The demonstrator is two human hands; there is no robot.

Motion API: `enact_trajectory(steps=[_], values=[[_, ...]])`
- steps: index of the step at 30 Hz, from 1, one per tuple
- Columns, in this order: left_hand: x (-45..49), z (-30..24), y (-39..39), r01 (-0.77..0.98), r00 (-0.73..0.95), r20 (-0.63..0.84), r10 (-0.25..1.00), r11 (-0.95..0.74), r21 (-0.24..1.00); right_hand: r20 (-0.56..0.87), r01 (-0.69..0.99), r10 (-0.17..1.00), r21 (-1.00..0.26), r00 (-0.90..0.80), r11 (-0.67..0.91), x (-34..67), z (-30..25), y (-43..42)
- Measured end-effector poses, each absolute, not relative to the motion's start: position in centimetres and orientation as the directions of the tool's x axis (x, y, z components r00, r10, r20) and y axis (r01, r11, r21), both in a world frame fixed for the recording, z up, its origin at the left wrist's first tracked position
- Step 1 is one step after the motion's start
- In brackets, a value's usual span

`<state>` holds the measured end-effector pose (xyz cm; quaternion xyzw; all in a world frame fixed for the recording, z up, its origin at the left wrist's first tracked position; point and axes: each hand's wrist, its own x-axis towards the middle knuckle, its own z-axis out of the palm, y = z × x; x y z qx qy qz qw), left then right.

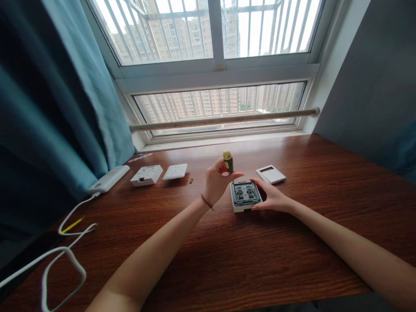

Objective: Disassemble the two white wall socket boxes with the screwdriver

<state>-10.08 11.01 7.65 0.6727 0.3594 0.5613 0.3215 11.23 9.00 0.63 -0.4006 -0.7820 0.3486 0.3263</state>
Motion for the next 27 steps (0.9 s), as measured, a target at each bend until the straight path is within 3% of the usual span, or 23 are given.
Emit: enact_trajectory(steps=[6,12,16,19,21,23,25,27], values=[[-10.3,9.1,11.0,0.074,0.43,0.402,0.808,-0.476,0.877,0.235,0.39,0.845,-0.805,-0.481,0.446,11.1,1.1,9.0],[-11.3,10.0,11.5,0.023,0.618,0.339,0.71,-0.447,0.894,0.233,0.389,0.844,-0.806,-0.483,0.445,11.1,0.8,9.2],[-11.7,9.8,11.6,-0.026,0.616,0.347,0.707,-0.422,0.906,0.241,0.367,0.832,-0.811,-0.501,0.456,11.4,1.0,9.3],[-11.6,9.4,11.5,-0.066,0.523,0.383,0.761,-0.412,0.909,0.417,0.334,0.826,-0.771,-0.378,0.542,11.0,2.8,7.5],[-11.5,9.2,11.5,-0.084,0.492,0.379,0.784,-0.39,0.917,0.497,0.217,0.823,-0.802,-0.276,0.557,9.5,4.9,4.8],[-11.5,9.1,11.5,-0.099,0.48,0.367,0.797,-0.366,0.925,0.431,-0.094,0.808,-0.897,-0.402,0.431,7.0,7.4,1.4],[-11.6,9.1,11.6,-0.112,0.46,0.362,0.811,-0.352,0.929,0.379,-0.413,0.718,-0.9,-0.584,0.139,4.0,10.0,-2.0],[-11.6,9.2,11.5,-0.114,0.437,0.35,0.829,-0.334,0.935,0.374,-0.531,0.535,-0.83,-0.757,-0.171,1.6,12.4,-4.5]])
